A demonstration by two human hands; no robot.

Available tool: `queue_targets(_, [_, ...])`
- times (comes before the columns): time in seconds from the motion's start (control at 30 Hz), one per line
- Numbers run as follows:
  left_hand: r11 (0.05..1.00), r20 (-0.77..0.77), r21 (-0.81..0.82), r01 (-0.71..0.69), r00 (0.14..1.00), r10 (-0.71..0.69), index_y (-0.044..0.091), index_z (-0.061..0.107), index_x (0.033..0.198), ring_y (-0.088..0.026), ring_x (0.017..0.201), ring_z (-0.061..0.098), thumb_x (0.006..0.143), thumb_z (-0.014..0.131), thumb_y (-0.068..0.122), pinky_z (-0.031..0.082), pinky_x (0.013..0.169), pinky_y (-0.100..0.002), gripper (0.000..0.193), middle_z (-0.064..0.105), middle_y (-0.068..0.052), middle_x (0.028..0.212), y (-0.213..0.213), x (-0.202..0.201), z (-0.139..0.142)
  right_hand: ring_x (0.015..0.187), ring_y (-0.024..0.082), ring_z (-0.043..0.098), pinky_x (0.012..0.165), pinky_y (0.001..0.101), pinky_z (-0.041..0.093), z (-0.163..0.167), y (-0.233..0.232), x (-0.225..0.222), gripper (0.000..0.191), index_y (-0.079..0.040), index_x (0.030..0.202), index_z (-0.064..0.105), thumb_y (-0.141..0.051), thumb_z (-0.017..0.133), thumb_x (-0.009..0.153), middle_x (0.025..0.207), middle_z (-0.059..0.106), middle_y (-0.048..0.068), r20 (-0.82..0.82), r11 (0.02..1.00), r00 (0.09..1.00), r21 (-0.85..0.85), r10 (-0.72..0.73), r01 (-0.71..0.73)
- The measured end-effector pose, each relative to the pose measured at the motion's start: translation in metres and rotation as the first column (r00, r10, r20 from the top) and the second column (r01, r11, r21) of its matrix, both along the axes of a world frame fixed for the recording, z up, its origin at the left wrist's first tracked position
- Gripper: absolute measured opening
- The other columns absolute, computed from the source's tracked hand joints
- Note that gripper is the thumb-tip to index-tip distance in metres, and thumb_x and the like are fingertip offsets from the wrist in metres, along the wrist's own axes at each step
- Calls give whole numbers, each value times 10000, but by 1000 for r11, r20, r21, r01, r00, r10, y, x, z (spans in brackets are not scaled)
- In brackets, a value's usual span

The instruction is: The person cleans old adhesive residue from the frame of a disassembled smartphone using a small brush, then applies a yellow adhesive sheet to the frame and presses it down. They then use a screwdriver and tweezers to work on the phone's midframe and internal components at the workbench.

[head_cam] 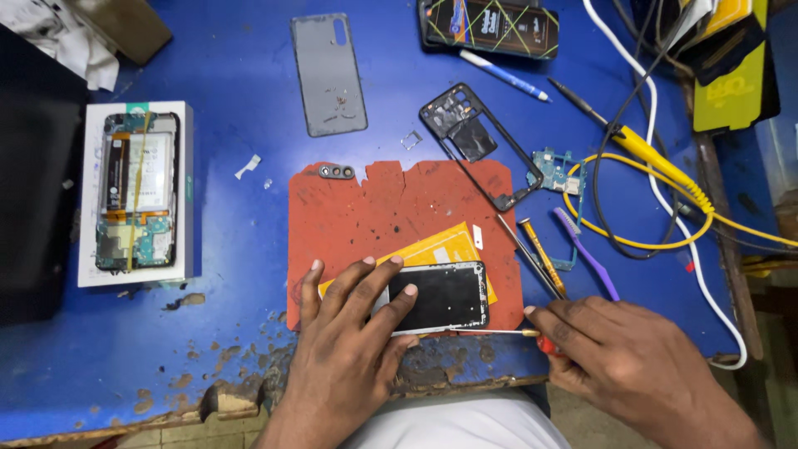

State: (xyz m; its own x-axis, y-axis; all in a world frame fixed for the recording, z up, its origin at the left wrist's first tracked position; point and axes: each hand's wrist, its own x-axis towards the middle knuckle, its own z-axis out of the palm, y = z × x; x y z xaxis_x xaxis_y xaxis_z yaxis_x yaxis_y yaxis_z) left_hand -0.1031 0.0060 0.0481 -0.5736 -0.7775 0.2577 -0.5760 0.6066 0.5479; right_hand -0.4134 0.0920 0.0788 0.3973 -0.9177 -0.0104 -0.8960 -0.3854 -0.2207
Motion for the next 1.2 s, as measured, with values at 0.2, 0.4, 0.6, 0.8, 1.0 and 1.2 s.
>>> queue_targets(0.2, [1000, 13, 10, 7, 1000, -7, 112, 626, 1303, -308, 1344, 459, 778, 783, 255, 172, 1160, -626, 566, 546, -101, 1412, -1, 0, -1, 849, 177, 666, 739, 343, 544, 1, 4, -15, 490, -113, 1224, 739, -272, 796, 764, 1034, 720, -3, -6, 996, 997, 35, -81, 82])
queue_targets(0.4, [1000, 13, 4, 12, 1000, -12, 106, 510, 1420, -304, 1340, 460, 775, 785, 262, 167, 1157, -626, 718, 554, -93, 1407, -1, -1, 0, 895, 184, 675, 755, 355, 542, 2, 3, -5, 485, -74, 1200, 725, -267, 791, 761, 1040, 710, 30, -24, 994, 1000, -106, 5, -8])
queue_targets(0.6, [1000, 3, 11, 4, 1000, -4, 65, 473, 1446, -322, 1348, 454, 767, 793, 260, 166, 1161, -630, 775, 557, -100, 1412, 0, 0, 1, 933, 194, 670, 773, 358, 539, 8, -8, 25, 520, -61, 1218, 714, -269, 803, 750, 1050, 695, 30, -12, 994, 999, -99, 46, -47])
queue_targets(0.8, [1000, -18, -3, 9, 1000, -10, 42, 424, 1470, -350, 1366, 444, 768, 802, 245, 166, 1167, -635, 823, 549, -111, 1427, -1, 1, 2, 907, 233, 687, 747, 380, 555, 14, -19, 48, 516, -5, 1132, 699, -209, 805, 671, 995, 700, 78, 8, 984, 994, -144, 111, -108])
queue_targets(1.0, [1000, -30, -4, -12, 999, 12, 47, 372, 1514, -348, 1386, 439, 793, 796, 268, 170, 1186, -625, 865, 526, -115, 1474, 3, 4, 1, 955, 232, 659, 781, 378, 529, 11, -22, 63, 608, 6, 1252, 676, -270, 786, 721, 1073, 688, 84, 16, 983, 991, -128, 133, -130])
queue_targets(1.2, [997, -105, 32, -66, 992, 69, 37, 330, 1521, -365, 1405, 433, 804, 808, 321, 159, 1202, -615, 908, 485, -150, 1500, 3, 21, 4, 901, 214, 701, 761, 347, 565, 13, -26, 62, 519, -80, 1148, 705, -272, 806, 676, 1067, 723, 54, 113, 991, 994, -134, -6, 21])
